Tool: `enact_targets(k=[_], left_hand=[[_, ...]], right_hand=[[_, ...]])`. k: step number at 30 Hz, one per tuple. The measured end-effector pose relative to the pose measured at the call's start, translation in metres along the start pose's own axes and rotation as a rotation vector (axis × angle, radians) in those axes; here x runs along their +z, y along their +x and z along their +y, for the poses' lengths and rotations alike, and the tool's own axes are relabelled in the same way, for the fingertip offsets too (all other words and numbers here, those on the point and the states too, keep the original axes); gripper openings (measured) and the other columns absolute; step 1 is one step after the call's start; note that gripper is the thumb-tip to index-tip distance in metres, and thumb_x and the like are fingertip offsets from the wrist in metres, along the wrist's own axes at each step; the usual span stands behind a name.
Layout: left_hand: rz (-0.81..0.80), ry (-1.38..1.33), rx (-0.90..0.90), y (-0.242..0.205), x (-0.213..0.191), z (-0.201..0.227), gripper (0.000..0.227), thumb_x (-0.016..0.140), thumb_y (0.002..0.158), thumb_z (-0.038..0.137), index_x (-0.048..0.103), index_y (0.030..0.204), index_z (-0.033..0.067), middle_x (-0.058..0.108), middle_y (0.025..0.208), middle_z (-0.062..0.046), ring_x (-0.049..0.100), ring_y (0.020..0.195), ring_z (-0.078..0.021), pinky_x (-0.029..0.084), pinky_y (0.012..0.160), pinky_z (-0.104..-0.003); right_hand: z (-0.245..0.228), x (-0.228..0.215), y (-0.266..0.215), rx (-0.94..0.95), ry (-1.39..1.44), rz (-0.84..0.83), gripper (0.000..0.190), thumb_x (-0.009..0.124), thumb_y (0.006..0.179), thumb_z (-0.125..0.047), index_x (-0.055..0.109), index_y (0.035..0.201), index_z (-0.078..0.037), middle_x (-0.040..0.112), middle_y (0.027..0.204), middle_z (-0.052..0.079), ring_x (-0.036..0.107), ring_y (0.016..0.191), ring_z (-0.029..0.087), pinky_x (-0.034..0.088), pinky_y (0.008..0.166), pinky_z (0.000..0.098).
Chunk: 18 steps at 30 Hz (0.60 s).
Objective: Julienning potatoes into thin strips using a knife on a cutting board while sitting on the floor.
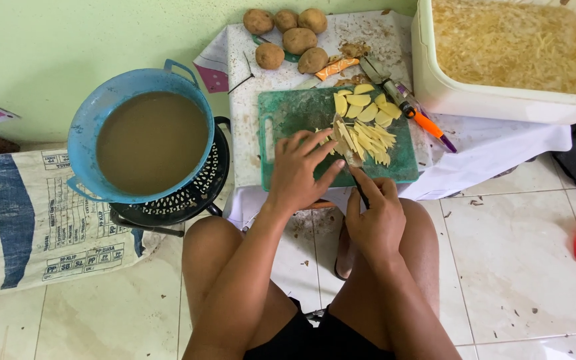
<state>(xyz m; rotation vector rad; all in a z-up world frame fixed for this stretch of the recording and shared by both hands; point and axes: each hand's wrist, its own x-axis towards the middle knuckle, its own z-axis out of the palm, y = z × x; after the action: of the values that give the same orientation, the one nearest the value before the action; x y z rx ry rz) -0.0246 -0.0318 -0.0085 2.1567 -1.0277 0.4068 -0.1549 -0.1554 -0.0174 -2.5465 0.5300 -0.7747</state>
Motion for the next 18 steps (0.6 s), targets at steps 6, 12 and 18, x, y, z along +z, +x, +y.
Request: enact_targets(k=[6,12,18], left_hand=[[0.003,0.013,0.005,0.001,0.015,0.000,0.052,0.049,0.108,0.049,0.066,0.138,0.0104,0.063,0.143,-0.012,0.056,0.131,-0.0334,0.038,0.105,-0.052],[-0.094,0.062,-0.005,-0.002,0.017,-0.001,0.054,0.046,0.109,0.051,0.067,0.135,0.0094,0.061,0.146,-0.011,0.051,0.138,-0.0365,0.038,0.110,-0.058],[-0.114,0.030,-0.016,0.001,0.015,0.000,0.058,0.039,0.110,0.053,0.067,0.137,0.0093,0.059,0.149,-0.011,0.048,0.143,-0.0386,0.035,0.112,-0.064]], right_hand=[[0.005,0.002,-0.001,0.008,-0.025,-0.025,0.041,0.066,0.096,-0.013,0.076,0.132,-0.030,0.063,0.101,0.004,0.073,0.087,0.030,0.061,0.059,0.0460],[0.004,0.004,-0.003,-0.004,-0.056,-0.031,0.041,0.068,0.092,-0.013,0.077,0.129,-0.030,0.062,0.100,0.002,0.073,0.085,0.030,0.061,0.059,0.0459],[0.005,0.007,-0.004,-0.003,-0.056,-0.038,0.043,0.067,0.092,-0.013,0.075,0.131,-0.030,0.062,0.102,0.002,0.073,0.087,0.028,0.061,0.061,0.0457]])
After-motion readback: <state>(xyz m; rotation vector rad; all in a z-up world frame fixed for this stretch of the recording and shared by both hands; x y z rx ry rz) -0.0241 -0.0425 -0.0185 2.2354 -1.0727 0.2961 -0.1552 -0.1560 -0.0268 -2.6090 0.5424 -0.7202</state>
